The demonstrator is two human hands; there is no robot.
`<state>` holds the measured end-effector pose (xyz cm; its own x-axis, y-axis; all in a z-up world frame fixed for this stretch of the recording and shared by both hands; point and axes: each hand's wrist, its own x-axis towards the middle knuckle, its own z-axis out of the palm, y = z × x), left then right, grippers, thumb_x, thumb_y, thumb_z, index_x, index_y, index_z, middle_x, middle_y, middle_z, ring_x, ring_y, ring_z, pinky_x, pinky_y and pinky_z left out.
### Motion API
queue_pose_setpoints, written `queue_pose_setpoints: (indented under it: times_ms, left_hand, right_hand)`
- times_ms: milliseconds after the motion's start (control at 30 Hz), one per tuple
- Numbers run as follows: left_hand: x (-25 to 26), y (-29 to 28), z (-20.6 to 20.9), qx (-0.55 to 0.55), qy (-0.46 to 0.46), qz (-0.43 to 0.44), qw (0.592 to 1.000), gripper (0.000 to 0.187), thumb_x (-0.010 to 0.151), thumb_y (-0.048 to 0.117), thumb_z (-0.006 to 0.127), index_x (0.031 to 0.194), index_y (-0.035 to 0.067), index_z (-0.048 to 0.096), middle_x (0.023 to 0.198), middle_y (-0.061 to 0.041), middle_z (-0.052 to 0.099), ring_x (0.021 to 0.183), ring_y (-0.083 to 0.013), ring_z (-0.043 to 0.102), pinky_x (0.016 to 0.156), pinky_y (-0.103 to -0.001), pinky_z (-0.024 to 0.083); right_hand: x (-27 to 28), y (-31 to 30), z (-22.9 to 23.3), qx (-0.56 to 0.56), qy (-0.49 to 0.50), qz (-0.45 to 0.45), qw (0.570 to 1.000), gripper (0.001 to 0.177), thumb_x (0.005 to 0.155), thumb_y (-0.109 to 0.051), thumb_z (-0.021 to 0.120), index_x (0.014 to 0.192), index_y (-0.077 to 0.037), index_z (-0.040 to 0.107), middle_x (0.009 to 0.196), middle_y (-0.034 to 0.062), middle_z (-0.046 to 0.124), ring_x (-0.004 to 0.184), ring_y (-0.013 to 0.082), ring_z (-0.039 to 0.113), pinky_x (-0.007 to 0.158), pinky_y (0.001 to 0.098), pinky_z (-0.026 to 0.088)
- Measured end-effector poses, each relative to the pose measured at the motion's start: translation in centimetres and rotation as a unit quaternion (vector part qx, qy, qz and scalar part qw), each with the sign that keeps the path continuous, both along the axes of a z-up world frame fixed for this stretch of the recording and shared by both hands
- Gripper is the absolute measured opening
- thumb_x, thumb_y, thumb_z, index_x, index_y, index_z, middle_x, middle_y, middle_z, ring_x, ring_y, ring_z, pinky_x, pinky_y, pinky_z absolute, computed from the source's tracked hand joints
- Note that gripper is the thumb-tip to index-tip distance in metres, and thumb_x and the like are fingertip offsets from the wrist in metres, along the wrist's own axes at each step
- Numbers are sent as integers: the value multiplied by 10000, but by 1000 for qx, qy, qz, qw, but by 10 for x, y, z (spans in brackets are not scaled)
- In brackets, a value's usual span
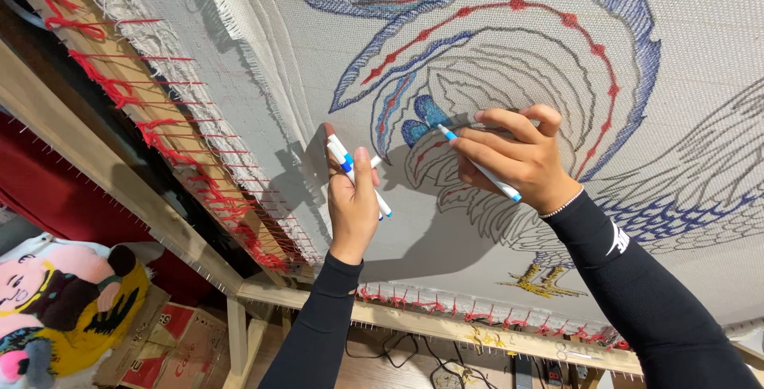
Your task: The person colors a rooster design on a stretched rug canvas mounted on a wooden frame, using blue and red markers to fill in outlined areas of the pattern. They cap and swap markers and reach into a small container of supplies on the frame rail before resuming coloring.
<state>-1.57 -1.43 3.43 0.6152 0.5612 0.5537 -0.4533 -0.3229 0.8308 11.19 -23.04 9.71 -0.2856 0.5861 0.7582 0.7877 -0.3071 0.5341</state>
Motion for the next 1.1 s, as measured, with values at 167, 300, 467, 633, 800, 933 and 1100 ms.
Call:
queue_pose_setpoints:
  times_ms: [167,300,467,633,800,933,1100]
  left_hand:
    - [12,9,-23,7,11,0,1000,612,1114,342,458,1568,-54,349,698,12,531,635,-69,523,652,-241,459]
    - [9,6,-15,10,6,4,1000,691,1098,343,461,1617,-37,207,694,15,528,630,-63,517,636,-236,455]
    - [3,2,-5,-8,1,-3,1000,733,1076,335,460,1623,-16,123,698,17,523,612,-60,495,598,-230,442]
    - [13,10,-27,-7,20,-6,1000,669,1100,339,458,1628,-5,233,711,23,535,625,-56,511,612,-230,445]
    - [3,4,-9,-3,1,0,1000,708,1084,316,462,1625,-9,140,700,25,527,626,-57,493,617,-236,436]
    - [-3,8,-11,-29,17,-15,999,676,1075,304,463,1621,6,197,697,26,519,624,-67,476,612,-241,422]
    - [-9,1,-22,-10,-45,-27,999,577,1104,275,470,1578,-2,295,852,10,526,767,-64,501,714,-221,443]
  right_hand:
    - [-3,2,3,-8,-5,2,1000,288,859,-203,840,1137,-208,768,1141,-95,751,1144,151,622,961,382,319]
    - [-5,3,6,-6,-5,5,1000,300,857,-193,844,1147,-213,769,1156,-90,749,1137,152,623,963,381,314]
    - [-4,4,5,-1,-6,-4,1000,298,856,-189,845,1144,-206,769,1144,-81,746,1120,152,624,955,382,306]
    - [-4,4,5,5,-3,0,1000,289,879,-190,848,1155,-209,769,1154,-82,744,1127,159,622,969,382,312]
    - [-17,2,6,2,8,60,998,253,849,-184,811,1096,-161,765,1100,-35,770,1084,179,644,923,389,323]
    - [-37,1,-25,44,100,94,990,240,807,-115,773,1039,-145,720,1035,-31,754,1054,197,647,920,399,334]
    - [-67,-3,-56,191,356,125,906,191,913,-53,735,1073,-81,634,1031,43,712,1072,193,631,1004,345,414]
